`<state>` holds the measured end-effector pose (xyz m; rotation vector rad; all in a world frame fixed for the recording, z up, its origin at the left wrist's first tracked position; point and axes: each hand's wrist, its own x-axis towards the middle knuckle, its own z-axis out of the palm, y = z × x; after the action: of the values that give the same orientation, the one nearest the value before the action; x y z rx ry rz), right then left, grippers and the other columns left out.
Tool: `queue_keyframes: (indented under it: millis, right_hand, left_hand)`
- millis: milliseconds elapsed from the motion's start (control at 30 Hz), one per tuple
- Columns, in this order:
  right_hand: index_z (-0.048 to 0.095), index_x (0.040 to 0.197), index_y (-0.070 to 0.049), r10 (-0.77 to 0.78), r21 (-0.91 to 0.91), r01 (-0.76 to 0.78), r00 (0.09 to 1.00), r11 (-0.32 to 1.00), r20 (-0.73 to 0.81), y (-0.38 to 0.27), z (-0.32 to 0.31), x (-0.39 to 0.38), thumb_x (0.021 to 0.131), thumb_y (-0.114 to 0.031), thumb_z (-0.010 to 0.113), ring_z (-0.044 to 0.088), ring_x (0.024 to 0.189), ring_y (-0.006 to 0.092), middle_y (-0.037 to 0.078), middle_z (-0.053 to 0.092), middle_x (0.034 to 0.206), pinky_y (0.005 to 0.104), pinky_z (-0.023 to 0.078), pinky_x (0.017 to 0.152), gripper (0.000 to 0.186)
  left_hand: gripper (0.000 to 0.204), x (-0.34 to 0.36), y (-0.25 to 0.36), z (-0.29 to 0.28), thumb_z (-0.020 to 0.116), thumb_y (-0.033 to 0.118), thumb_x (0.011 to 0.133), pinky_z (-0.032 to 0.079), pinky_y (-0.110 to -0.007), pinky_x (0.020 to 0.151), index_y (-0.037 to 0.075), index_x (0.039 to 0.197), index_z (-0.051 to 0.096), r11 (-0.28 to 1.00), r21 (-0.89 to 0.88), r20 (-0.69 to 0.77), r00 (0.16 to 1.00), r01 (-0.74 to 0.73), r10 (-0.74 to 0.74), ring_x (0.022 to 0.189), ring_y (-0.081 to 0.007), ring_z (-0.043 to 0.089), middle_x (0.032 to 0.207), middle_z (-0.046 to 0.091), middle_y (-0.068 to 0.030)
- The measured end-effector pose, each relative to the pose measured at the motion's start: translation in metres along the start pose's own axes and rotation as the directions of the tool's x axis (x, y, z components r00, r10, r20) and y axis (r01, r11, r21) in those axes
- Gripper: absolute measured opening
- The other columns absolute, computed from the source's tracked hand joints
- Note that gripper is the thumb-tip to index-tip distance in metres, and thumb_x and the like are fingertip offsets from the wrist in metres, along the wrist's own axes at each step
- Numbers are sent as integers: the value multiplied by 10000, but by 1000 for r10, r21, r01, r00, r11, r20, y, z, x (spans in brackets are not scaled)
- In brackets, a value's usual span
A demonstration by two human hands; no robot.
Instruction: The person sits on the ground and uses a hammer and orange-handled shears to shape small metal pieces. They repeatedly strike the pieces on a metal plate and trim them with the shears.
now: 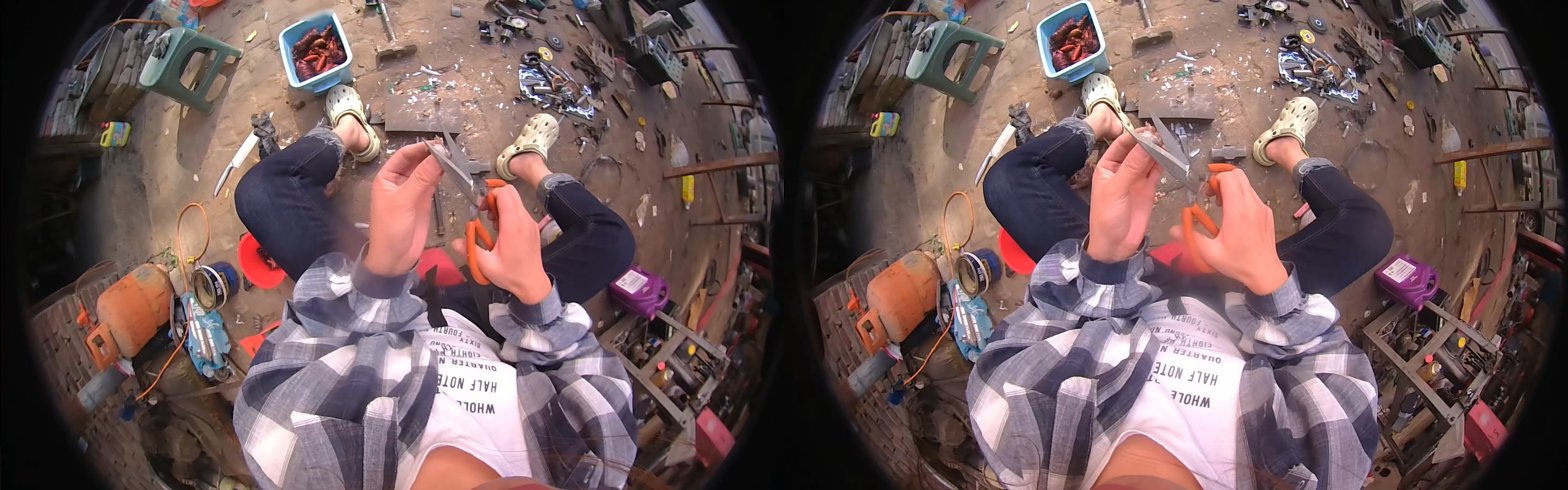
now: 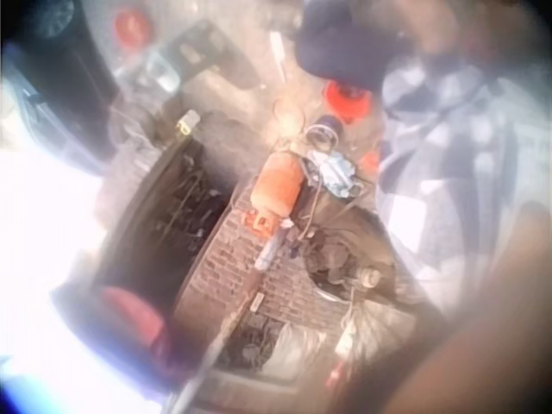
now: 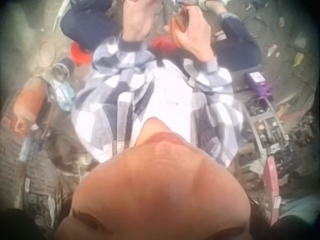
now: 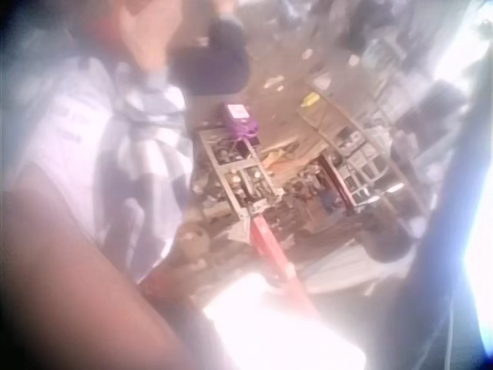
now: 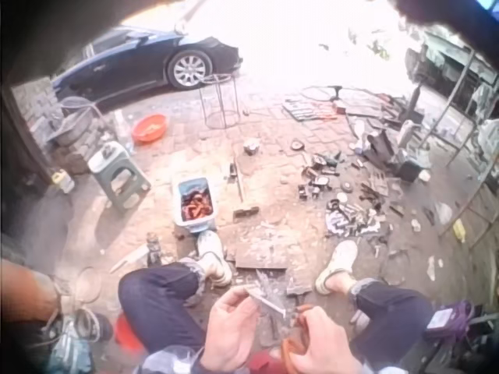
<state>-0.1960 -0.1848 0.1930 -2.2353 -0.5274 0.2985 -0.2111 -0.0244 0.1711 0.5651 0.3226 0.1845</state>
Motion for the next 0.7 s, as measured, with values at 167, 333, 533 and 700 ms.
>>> queue_keyframes:
  millis: [167, 333, 533, 700]
  right_hand:
    - [515, 1029, -7, -44, -29, 42, 996, 999, -75, 0, 8, -9, 722, -243, 754, 576, 728, 293, 108, 539, 861, 366, 463, 611, 455]
    - [519, 1016, 20, -33, 38, 32, 999, 999, 27, -6, 6, -14, 785, -183, 692, 569, 683, 309, 124, 532, 793, 368, 451, 602, 353]
    - [505, 995, 20, 24, 294, -88, 976, 952, 215, -7, 7, -21, 785, -169, 680, 571, 669, 312, 133, 525, 790, 367, 449, 603, 333]
    - [505, 1003, -2, -58, -13, 58, 998, 998, -16, -20, 0, -20, 731, -218, 719, 575, 705, 321, 118, 531, 838, 386, 452, 600, 408]
  left_hand:
    - [193, -12, 1, -5, 639, 52, 887, 446, -298, 908, 8, 1074, 619, 1000, -3, 38, 999, 17, -17, 957, -136, 602, 1021, 662, -64]
    - [187, -17, 6, -10, 645, 55, 882, 446, -287, 910, 15, 1064, 633, 999, -36, 38, 999, 34, -33, 953, -138, 605, 1019, 667, -66]
    - [195, -21, 10, -5, 650, 35, 871, 453, -268, 882, 4, 1062, 628, 1000, 25, 70, 997, -14, 13, 951, -127, 605, 1012, 667, -59]
    - [225, -26, 16, 1, 648, -18, 850, 461, -247, 858, -22, 1073, 619, 946, 273, 39, 984, -176, 172, 951, -116, 606, 1022, 660, -66]
